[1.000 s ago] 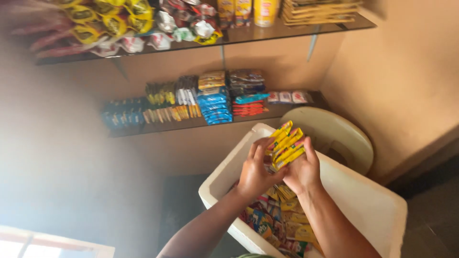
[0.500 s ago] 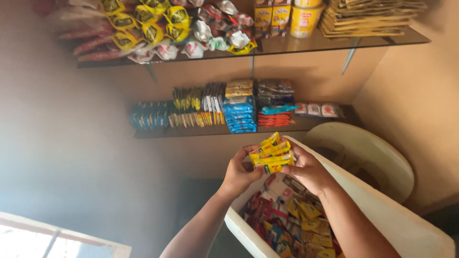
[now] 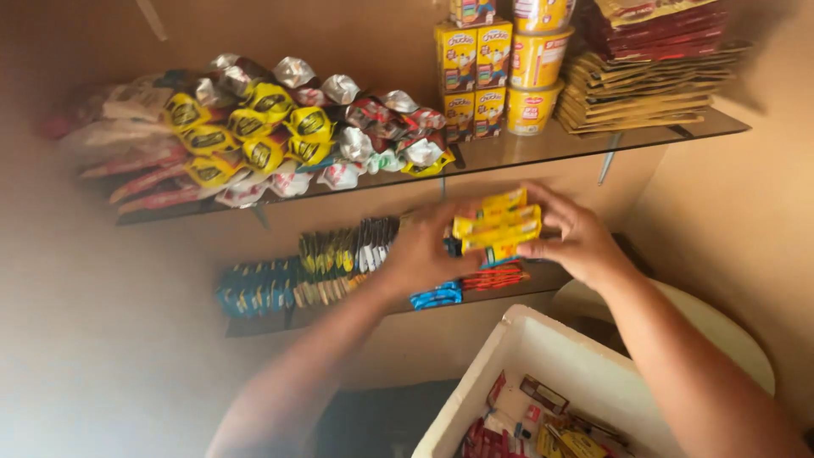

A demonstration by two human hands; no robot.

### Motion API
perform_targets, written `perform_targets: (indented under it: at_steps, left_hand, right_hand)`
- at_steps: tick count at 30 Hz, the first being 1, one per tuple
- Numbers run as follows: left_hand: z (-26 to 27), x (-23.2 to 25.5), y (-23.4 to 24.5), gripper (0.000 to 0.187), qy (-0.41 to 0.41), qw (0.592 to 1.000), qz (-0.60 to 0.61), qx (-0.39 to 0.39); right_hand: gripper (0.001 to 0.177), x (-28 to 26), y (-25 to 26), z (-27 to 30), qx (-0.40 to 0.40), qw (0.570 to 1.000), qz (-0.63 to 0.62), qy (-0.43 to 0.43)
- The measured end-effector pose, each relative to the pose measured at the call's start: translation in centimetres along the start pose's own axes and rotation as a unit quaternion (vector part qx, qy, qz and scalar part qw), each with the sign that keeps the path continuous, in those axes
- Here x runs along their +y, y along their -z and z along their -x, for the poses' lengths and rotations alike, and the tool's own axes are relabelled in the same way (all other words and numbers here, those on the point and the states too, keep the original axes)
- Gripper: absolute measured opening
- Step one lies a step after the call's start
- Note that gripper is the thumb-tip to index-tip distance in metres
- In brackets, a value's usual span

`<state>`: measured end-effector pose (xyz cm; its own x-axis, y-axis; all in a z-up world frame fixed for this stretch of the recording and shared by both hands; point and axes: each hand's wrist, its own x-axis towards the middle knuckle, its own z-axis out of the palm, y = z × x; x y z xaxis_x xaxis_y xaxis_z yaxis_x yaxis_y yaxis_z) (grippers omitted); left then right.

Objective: Organizing and stocking various packaged snack and grocery items from a storage box onto shelves.

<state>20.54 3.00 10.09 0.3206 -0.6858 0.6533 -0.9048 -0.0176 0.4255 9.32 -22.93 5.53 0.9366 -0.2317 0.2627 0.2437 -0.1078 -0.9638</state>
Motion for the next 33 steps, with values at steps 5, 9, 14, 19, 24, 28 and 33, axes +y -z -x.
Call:
perform_targets:
  at_steps: [5,9,14,19,24,28,33]
  left_hand:
    - [-9.0,0.3,2.9,0.076,-0.118,0.973,-0.195,-0.032]
    - [-13.6,-0.8,2.4,0.086,-0.156,0.909,-0.38,-0.077]
    - [-16.2,-4.0,0.1,0.092,-0.09,0.885,-0.44,-0.126]
    - [-17.4,-7.4,-1.6,0.081,0.036,0.883,-0.436,-0.169]
    - [-17.3,-9.0,-2.1,0.074,0.003,0.883,-0.452,-0.127]
    - [-17.0,-6.5,-0.2,0.076,0.013,0.879,-0.444,-0.172]
    - [-17.0,-8.3,-2.0,0.045,-0.067,0.859,-0.494,-0.113]
  right_hand:
    - [0.096,-4.5,1.9,-5.2,0.017,0.929,0.273,0.251]
    - [0.084,-5.4,2.7,-9.1,0.044,0.924,0.29,0.244]
    - [0.077,-2.0,4.0,-13.7,0.107,0.877,0.422,0.203]
    - [0.066,0.4,4.7,-16.9,0.073,0.908,0.385,0.149]
    - [0.072,-0.1,4.2,-17.3,0.082,0.862,0.485,0.123]
    - [0.08,-0.2,4.5,-17.6,0.029,0.893,0.432,0.123]
    - [0.078,-0.4,3.9,-17.0,0.044,0.916,0.362,0.167]
